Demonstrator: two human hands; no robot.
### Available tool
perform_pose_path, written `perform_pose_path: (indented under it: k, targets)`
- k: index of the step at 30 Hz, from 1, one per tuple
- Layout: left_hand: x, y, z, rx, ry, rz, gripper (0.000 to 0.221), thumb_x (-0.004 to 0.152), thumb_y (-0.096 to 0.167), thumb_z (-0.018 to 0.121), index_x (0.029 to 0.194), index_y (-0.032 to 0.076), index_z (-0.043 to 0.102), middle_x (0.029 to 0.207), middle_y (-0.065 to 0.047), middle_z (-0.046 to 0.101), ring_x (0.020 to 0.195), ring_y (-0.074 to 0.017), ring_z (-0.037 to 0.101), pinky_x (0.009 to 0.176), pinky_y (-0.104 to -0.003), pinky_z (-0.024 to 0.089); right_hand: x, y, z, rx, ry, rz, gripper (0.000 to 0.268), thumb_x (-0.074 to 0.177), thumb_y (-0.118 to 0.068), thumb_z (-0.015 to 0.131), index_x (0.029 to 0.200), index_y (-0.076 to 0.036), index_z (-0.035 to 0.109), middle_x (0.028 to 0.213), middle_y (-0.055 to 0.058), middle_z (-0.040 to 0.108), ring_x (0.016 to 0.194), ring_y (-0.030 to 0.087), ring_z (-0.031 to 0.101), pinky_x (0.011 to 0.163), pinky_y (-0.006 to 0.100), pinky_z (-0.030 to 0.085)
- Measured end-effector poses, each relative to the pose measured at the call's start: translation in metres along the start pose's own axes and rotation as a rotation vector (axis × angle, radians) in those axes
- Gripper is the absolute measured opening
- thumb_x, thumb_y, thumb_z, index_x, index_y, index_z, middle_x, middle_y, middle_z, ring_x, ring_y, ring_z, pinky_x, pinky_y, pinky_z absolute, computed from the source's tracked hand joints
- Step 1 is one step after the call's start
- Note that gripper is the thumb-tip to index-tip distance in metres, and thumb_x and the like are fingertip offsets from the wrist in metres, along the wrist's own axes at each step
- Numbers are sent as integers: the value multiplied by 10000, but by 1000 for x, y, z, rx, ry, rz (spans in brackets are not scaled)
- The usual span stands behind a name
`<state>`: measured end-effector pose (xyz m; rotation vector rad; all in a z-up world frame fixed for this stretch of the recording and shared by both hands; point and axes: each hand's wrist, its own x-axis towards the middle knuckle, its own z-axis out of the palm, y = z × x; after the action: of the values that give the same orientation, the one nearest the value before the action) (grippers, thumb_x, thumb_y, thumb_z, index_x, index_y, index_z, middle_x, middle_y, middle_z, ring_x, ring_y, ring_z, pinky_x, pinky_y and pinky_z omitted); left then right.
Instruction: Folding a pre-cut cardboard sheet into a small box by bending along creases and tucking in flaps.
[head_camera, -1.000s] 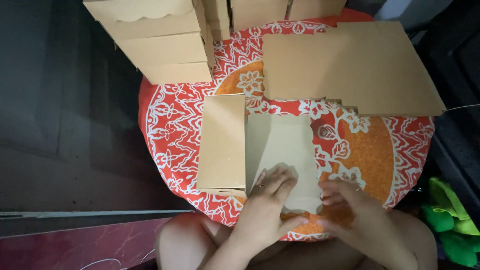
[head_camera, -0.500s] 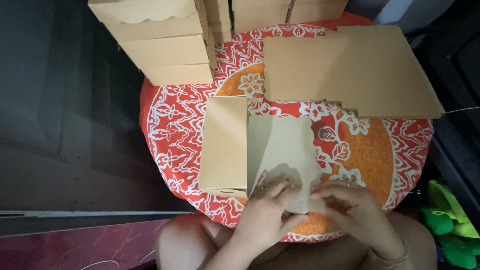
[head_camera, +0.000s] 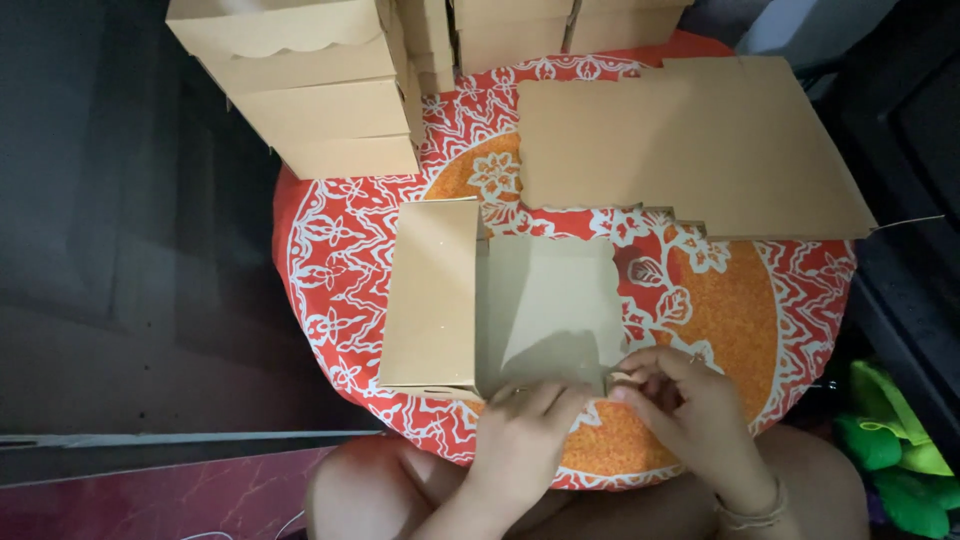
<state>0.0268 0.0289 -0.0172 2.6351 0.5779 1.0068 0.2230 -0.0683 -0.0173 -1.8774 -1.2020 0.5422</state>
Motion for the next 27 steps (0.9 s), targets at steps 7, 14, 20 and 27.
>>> perform_pose_path:
  k: [7,14,20,27]
  targets:
    - [5,7,4,112,292,42,161,1004,69,608,901,158,694,809,42,595,787,-148,630,713,-328,390,1,2,3,-249,-9,-338,31,890,-207,723,919,-200,732,775,-30,675,726,183,667,688,342,453]
    - [-18,9,30,72,-195,-52,565,930,176,538,1462,-13,515,1545,-214,493,1432,-380,449,1192,-540,276,2,3,1,-178,1,-261,200,840,-222,780,1039,-204,771,927,-50,759,800,106,721,773,265,528]
    - [-6,21,18,251,-240,-148,940,959,608,491,1587,-58,274,1661,-254,285,1535,-370,289,1228,-490,220,4,4,-10,-135,-110,-195,335,815,-235,797,1147,-209,770,1089,-42,735,830,97,724,755,247,586]
    - [-2,13,8,-99,-56,-173,360,992,282,567,1212,-3,589,1324,-200,616,1352,-395,515,1135,-558,334,3,30,-11,58,-153,-202,173,818,-112,785,990,-103,766,1127,33,712,827,97,740,714,222,641]
